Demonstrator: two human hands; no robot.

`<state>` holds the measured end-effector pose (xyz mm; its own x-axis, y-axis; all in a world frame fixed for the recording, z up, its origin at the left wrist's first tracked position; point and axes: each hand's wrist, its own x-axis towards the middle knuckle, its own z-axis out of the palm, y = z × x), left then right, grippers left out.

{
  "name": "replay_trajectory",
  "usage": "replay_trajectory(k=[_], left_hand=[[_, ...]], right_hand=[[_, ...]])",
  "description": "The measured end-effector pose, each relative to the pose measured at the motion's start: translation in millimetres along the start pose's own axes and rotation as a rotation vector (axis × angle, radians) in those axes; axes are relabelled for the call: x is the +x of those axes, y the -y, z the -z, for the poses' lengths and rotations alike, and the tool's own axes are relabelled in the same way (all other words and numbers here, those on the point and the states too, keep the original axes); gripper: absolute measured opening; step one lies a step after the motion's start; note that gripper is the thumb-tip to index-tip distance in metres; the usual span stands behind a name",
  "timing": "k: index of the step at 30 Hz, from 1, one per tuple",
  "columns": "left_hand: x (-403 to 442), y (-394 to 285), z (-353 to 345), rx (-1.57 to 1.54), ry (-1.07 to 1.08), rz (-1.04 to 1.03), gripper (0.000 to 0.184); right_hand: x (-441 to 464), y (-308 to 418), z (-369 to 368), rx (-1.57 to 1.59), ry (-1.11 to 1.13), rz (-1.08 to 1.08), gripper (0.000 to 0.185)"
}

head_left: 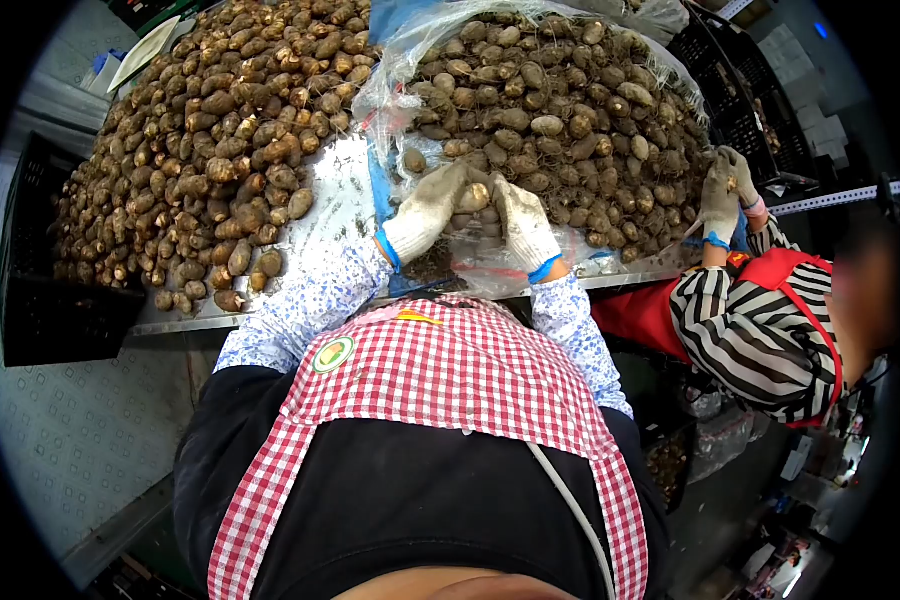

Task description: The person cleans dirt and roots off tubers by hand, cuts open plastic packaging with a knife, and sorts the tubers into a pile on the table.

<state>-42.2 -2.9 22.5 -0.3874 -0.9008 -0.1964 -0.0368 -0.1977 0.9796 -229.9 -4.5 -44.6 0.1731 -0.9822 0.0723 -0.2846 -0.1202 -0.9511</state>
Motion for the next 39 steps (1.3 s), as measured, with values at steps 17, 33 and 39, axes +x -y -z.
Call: replay_trajectory(k=[17,33,39], left_hand=[[11.0,9.0,-12.0,-0.115,-0.233,0.139,0.030],[18.9,27.0,-52.7,-0.253,-0.405,-0.030,0.018],[25.3,40.7,-40.4,-0.842,-0.019,0.012,0.031]], right_hand=[[-14.4,51.8,7.1,-0.161,0.027,-0.041,0.037],[-36.2,50.5,35.6,-0.365,-0.034,0.376,0.055],[-33.6,40.0,38.5,-0.118,-0.138,0.184,0.051]])
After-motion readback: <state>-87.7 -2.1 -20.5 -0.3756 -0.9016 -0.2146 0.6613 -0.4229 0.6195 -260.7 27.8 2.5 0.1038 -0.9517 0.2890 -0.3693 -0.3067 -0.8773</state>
